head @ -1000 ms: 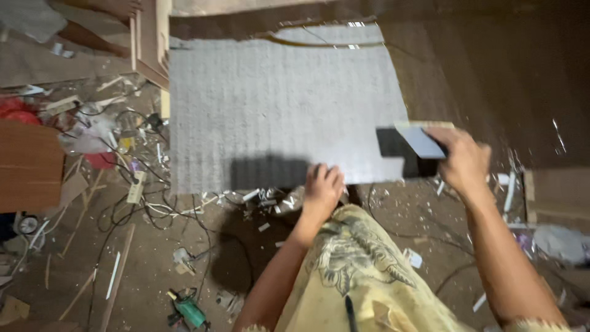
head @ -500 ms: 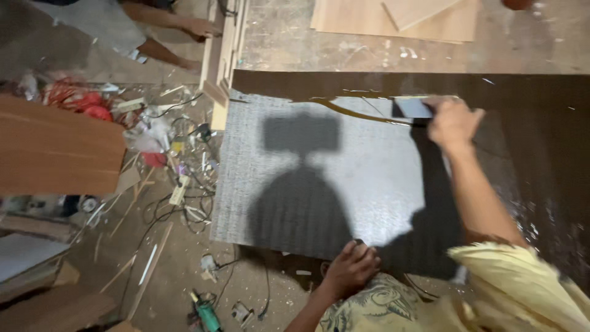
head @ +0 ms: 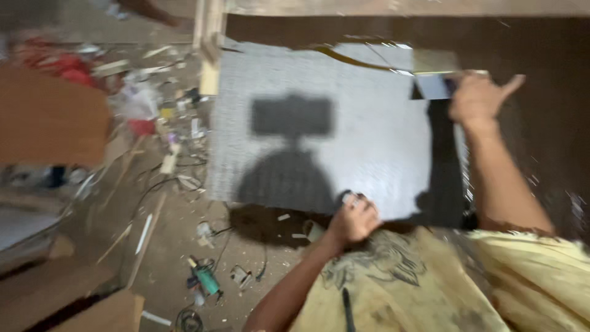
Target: The person pours glue from a bottle onto a rectangular board and spreads it across the surface with a scraper.
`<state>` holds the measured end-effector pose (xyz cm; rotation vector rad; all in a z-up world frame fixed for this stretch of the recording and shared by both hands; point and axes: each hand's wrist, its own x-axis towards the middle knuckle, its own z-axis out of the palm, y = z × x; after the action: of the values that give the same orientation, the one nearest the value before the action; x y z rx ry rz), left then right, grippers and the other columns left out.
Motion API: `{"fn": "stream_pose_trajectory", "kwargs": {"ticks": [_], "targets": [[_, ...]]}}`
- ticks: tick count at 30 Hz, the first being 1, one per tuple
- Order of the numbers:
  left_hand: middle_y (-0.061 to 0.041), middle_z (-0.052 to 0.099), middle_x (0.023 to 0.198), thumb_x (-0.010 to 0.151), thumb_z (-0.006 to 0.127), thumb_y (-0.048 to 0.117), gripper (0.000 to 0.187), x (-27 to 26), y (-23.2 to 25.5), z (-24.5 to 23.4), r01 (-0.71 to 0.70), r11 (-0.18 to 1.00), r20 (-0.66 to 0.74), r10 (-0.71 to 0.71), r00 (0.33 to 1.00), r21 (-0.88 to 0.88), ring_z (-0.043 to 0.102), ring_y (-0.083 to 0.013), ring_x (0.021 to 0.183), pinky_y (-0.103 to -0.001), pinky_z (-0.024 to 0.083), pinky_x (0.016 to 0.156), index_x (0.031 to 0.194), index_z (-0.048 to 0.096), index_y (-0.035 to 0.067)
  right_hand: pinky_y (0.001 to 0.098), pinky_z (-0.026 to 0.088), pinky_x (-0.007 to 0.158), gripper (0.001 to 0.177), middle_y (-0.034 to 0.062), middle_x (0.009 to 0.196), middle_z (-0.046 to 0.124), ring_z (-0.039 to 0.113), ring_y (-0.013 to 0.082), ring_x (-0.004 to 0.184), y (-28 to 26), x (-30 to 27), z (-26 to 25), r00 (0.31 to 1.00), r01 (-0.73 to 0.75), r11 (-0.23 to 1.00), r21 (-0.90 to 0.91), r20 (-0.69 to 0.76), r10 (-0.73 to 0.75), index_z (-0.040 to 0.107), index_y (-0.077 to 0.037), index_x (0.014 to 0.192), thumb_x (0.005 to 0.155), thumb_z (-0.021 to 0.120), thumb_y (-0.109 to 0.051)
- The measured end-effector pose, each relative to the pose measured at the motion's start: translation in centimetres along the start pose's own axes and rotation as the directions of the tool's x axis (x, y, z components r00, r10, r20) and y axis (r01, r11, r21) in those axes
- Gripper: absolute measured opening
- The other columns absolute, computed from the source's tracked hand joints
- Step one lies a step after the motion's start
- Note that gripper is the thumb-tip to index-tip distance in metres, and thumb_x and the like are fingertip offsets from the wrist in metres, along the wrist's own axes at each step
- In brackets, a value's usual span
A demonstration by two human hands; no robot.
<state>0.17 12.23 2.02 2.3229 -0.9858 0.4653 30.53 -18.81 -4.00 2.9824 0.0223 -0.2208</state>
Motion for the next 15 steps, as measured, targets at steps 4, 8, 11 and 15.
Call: {"fn": "stream_pose_trajectory", "kwargs": {"ticks": [4,8,11,15], "targets": [[-0.016,0.063,0.099,0.098,0.064,0.029,0.028,-3.0,0.9,2.9,0.045,0.983,-0.005,-0.045,0.999,0.177,0.06,-0.0387,0.1,-0.057,0.046,0.093,0.088,0.069,0.003,0.0822,0.004,0.107,0.049,0.007,0.111,0.081,0.076,0.0326,0.109,-2.4,-11.7,-4.5,0.997,-0.059,0.998,0.025,-0.042,0.06,0.079,-0.037,0.118,0.102,0.044,-0.006],[-0.017,0.063,0.101,0.099,0.063,0.026,0.025,-4.1,1.3,3.6,0.057,0.983,-0.039,-0.051,0.998,0.176,0.059,-0.0385,0.099,-0.055,0.046,0.091,0.096,0.071,0.002,0.0841,0.017,0.104,0.066,0.0014,0.136,0.072,0.066,0.0323,0.127,-0.8,-20.5,-2.9,0.999,-0.033,0.994,0.101,-0.011,0.034,0.071,-0.039,0.133,0.086,0.054,0.003],[-0.014,0.063,0.104,0.096,0.064,0.028,0.026,-4.7,1.5,3.9,0.08,0.983,-0.005,-0.081,0.997,0.163,0.057,-0.0366,0.102,-0.053,0.045,0.091,0.1,0.072,0.003,0.0814,0.03,0.1,0.07,-0.0048,0.144,0.063,0.059,0.0282,0.133,-0.1,-26.5,-2.4,0.997,-0.065,0.987,0.148,0.055,0.057,0.064,-0.046,0.136,0.084,0.056,0.0],[-0.013,0.061,0.103,0.096,0.062,0.028,0.026,-4.8,2.5,3.0,0.092,0.97,0.01,-0.096,0.995,0.227,0.055,-0.0352,0.101,-0.05,0.045,0.086,0.1,0.072,0.004,0.0779,0.041,0.094,0.076,-0.0046,0.145,0.059,0.054,0.0318,0.137,0.0,-34.0,-1.7,0.984,-0.118,0.972,0.205,0.157,0.086,0.062,-0.043,0.138,0.078,0.058,0.004]]}}
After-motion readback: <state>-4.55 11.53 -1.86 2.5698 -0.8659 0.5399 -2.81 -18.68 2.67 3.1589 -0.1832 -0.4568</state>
